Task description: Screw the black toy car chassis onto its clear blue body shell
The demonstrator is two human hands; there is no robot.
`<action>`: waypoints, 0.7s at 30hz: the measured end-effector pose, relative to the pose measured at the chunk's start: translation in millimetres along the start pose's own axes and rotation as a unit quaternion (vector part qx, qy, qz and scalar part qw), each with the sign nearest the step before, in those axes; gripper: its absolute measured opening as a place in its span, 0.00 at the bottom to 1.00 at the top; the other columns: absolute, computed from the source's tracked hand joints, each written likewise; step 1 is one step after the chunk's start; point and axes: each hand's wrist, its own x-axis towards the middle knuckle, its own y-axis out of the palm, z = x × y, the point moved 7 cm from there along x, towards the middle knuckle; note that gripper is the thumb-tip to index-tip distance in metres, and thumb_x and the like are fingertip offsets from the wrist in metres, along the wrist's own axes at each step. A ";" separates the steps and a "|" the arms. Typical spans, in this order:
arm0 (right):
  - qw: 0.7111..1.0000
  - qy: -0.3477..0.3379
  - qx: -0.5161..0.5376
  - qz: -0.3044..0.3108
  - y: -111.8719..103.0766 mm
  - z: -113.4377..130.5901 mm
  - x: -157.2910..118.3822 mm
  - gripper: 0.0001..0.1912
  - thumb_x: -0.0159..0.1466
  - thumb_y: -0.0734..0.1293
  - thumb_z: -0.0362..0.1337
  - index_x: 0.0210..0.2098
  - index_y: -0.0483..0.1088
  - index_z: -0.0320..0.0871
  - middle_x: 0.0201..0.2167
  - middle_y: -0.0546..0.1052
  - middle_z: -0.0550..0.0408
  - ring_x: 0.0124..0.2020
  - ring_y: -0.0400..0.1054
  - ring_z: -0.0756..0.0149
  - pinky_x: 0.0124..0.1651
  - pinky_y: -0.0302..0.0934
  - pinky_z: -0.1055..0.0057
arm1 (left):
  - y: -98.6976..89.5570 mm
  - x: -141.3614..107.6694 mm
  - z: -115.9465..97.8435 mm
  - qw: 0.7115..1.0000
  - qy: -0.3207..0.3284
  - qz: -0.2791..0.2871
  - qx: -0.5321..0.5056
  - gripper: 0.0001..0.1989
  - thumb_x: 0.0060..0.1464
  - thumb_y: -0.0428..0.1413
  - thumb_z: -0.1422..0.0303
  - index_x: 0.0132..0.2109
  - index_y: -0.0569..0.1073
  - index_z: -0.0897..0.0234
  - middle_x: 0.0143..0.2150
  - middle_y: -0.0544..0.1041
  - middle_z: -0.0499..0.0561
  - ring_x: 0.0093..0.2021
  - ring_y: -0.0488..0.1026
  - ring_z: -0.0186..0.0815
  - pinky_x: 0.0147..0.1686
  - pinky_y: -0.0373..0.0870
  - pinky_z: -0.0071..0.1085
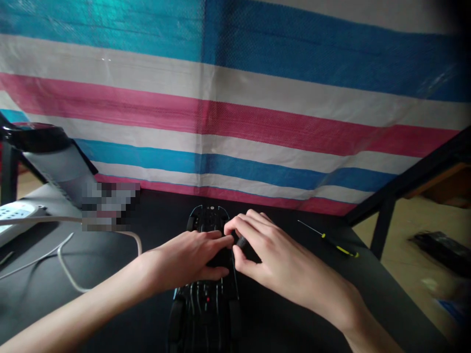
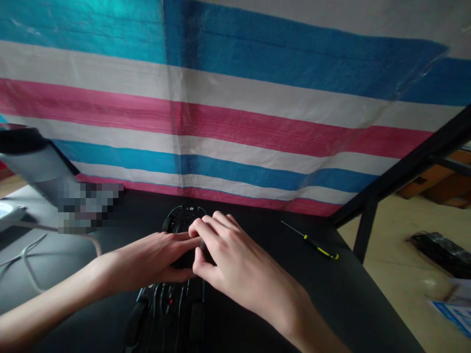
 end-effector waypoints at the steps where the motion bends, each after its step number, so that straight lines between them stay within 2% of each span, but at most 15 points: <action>1: 1.000 -0.001 0.002 -0.002 0.1 0.1 -0.1 0.07 0.69 0.65 0.31 0.45 0.69 0.47 0.45 0.75 0.55 0.50 0.68 0.59 0.55 0.62 0.59 | -0.2 0.2 -0.6 1.000 0.004 0.002 0.006 0.23 0.62 0.61 0.58 0.60 0.69 0.63 0.56 0.78 0.58 0.48 0.81 0.44 0.44 0.76 0.31; 5: 1.000 0.019 -0.006 0.008 1.2 -4.7 -0.6 0.05 0.72 0.63 0.34 0.45 0.70 0.48 0.41 0.76 0.55 0.44 0.70 0.61 0.50 0.64 0.61 | 1.7 2.2 -2.5 0.999 0.016 0.027 0.015 0.21 0.64 0.59 0.59 0.57 0.71 0.66 0.56 0.78 0.60 0.51 0.80 0.47 0.45 0.76 0.33; 8: 1.000 -0.001 -0.010 0.007 -0.8 -4.1 -1.1 0.08 0.70 0.63 0.31 0.47 0.70 0.48 0.45 0.76 0.54 0.49 0.70 0.60 0.54 0.64 0.60 | 3.0 3.3 -1.5 0.999 0.016 0.028 0.003 0.23 0.64 0.59 0.58 0.61 0.68 0.64 0.55 0.78 0.58 0.48 0.81 0.45 0.41 0.75 0.31; 11: 0.999 -0.001 -0.045 -0.006 -3.0 -4.6 -2.3 0.09 0.73 0.61 0.35 0.50 0.70 0.49 0.46 0.77 0.54 0.50 0.70 0.59 0.56 0.64 0.58 | 5.6 2.7 -0.3 0.999 0.025 0.021 0.004 0.23 0.65 0.57 0.56 0.61 0.68 0.64 0.56 0.78 0.58 0.48 0.81 0.45 0.41 0.74 0.31; 16: 0.999 0.014 -0.044 -0.018 -0.2 -5.2 -5.5 0.17 0.73 0.63 0.36 0.60 0.62 0.49 0.49 0.76 0.52 0.50 0.72 0.58 0.54 0.65 0.60 | 8.0 1.6 1.5 0.999 0.034 0.011 0.015 0.21 0.65 0.56 0.55 0.57 0.70 0.64 0.51 0.79 0.55 0.44 0.82 0.43 0.37 0.72 0.31; 19: 0.998 0.031 -0.053 -0.015 0.9 -8.7 -6.4 0.11 0.74 0.61 0.40 0.55 0.66 0.48 0.45 0.77 0.53 0.45 0.73 0.59 0.50 0.67 0.60 | 7.3 2.0 0.1 0.999 0.047 0.010 0.025 0.19 0.65 0.56 0.55 0.54 0.71 0.65 0.52 0.80 0.55 0.43 0.82 0.43 0.35 0.71 0.31; 21: 0.998 0.028 -0.054 -0.012 0.1 -9.8 -6.4 0.10 0.74 0.62 0.38 0.53 0.67 0.48 0.45 0.77 0.53 0.45 0.73 0.59 0.50 0.66 0.60 | 6.3 2.3 -0.3 0.998 0.050 0.004 0.027 0.20 0.65 0.56 0.54 0.55 0.70 0.64 0.52 0.80 0.54 0.42 0.82 0.42 0.34 0.71 0.31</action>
